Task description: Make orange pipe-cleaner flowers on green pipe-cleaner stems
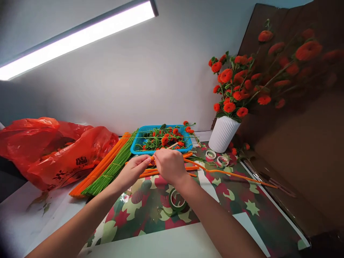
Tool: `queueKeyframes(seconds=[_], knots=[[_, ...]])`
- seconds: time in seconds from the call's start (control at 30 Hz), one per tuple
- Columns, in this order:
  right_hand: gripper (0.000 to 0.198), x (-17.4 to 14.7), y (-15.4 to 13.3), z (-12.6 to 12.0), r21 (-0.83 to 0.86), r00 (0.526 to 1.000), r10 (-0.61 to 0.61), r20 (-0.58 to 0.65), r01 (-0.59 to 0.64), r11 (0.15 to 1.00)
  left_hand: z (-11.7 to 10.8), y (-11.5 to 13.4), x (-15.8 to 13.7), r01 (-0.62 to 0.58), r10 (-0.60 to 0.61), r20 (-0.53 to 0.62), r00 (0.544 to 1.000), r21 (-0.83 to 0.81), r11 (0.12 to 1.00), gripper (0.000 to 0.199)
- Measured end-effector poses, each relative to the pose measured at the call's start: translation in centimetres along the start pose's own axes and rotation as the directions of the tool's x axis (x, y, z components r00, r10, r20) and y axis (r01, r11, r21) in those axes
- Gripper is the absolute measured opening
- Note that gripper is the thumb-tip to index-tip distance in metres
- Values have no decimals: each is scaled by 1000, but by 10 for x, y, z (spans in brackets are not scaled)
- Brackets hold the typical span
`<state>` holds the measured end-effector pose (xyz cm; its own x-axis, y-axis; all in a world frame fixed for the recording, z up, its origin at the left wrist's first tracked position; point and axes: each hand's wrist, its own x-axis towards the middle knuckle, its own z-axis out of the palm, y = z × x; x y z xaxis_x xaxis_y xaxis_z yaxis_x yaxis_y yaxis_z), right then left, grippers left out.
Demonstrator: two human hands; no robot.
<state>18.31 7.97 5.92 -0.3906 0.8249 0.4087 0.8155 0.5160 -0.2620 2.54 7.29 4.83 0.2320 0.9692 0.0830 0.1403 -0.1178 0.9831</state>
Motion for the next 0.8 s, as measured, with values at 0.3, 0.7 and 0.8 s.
queueKeyframes(seconds=[0.3,0.7,0.8], knots=[[25,-5,-3,22,519,932,109,-345,92,850,6,0,-2,6,-40,-99,994,-314,949,35],[27,6,45,-25,646,880,-155,449,-199,737,-26,12,-4,15,-37,494,869,49,999,29],[16,5,35,-18,388,952,-134,275,17,922,-25,13,-3,-56,-99,442,892,324,944,31]])
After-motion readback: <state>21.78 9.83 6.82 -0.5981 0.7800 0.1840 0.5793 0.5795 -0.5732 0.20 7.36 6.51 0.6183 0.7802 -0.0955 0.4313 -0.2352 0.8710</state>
